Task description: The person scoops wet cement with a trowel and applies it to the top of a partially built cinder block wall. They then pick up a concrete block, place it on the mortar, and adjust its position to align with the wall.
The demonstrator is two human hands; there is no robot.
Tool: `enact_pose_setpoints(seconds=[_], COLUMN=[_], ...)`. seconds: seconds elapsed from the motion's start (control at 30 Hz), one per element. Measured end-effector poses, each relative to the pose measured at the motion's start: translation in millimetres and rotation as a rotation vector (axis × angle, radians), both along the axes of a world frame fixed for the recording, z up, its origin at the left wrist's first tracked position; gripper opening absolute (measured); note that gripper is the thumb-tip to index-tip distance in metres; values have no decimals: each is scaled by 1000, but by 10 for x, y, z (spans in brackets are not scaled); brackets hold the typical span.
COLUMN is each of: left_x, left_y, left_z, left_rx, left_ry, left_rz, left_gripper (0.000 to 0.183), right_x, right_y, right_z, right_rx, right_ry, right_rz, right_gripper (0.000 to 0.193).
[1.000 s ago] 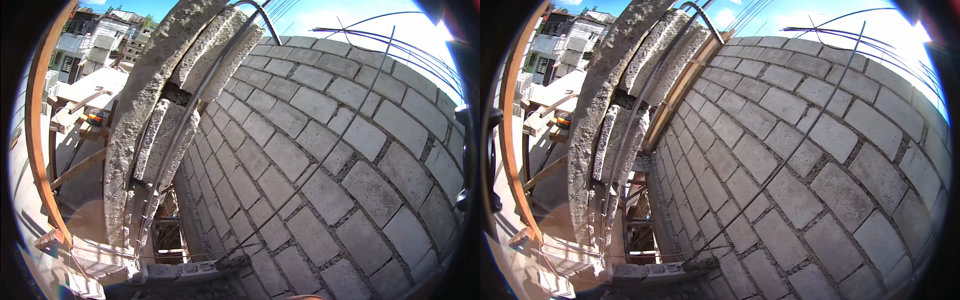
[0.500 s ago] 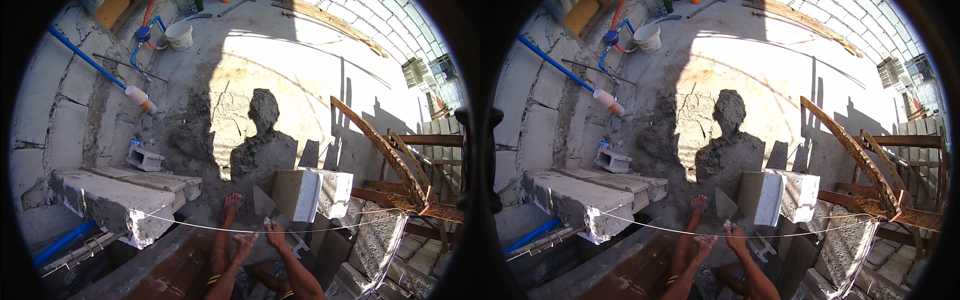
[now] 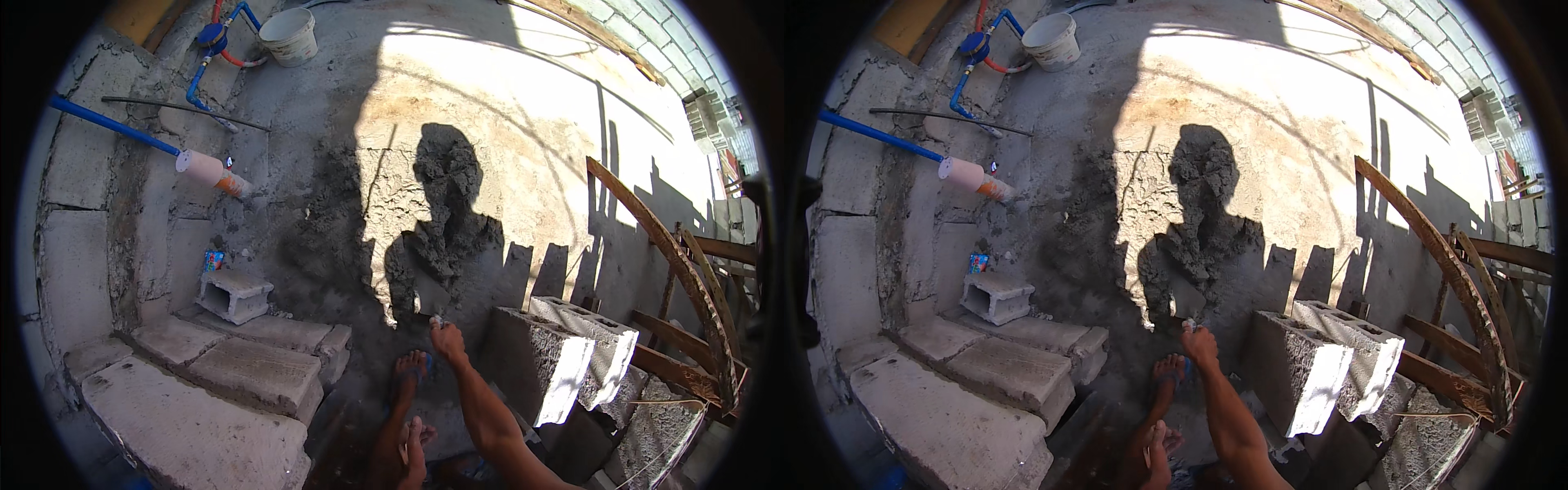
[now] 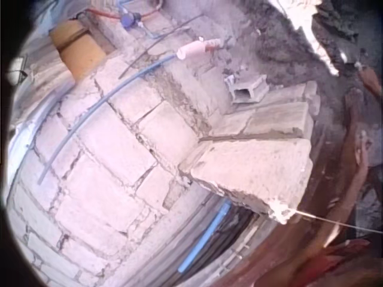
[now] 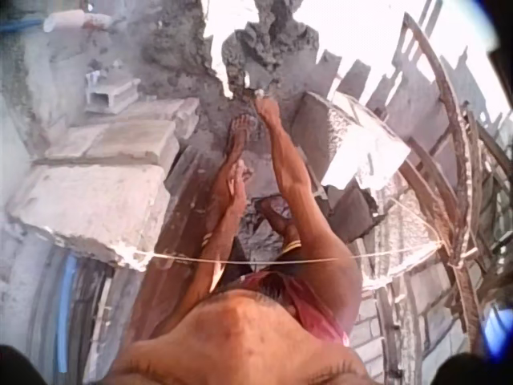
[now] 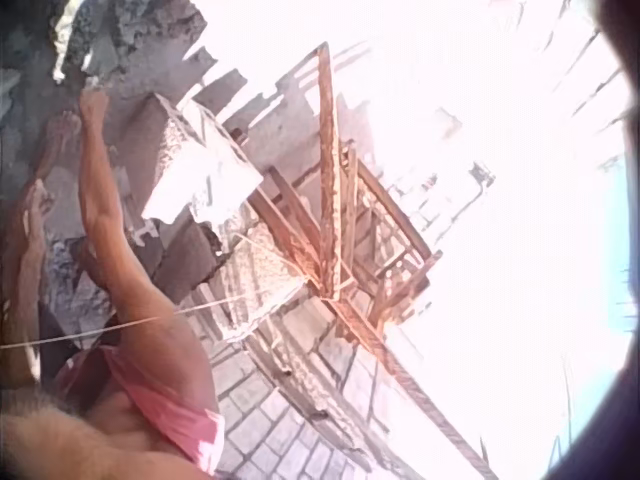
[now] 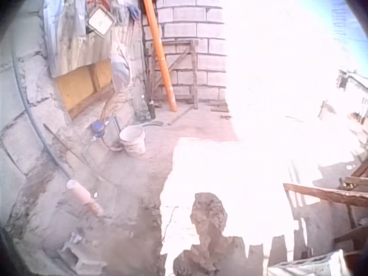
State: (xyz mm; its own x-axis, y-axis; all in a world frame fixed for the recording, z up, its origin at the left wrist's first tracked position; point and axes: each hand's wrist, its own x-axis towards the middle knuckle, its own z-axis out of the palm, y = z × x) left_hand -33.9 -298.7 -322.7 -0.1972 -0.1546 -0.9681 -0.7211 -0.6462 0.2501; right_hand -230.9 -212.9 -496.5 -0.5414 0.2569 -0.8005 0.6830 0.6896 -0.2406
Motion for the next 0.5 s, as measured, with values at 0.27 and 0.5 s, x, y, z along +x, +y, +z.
enact_pose_setpoints(seconds=[0.27,0.5], left_x=[-255,-400], left_y=[-131,-194], left_z=[-41,78], left_rx=[-12,-122], left_ry=[25,-50], left_rz=[1,-25], left_gripper=[23,27], right_x=[1552,88], right_y=[363,-261], right_z=[-272,-935], right_rx=[-37,-380], right_ry=[202,262], right_rz=[-312,-359], right_gripper=[49,46])
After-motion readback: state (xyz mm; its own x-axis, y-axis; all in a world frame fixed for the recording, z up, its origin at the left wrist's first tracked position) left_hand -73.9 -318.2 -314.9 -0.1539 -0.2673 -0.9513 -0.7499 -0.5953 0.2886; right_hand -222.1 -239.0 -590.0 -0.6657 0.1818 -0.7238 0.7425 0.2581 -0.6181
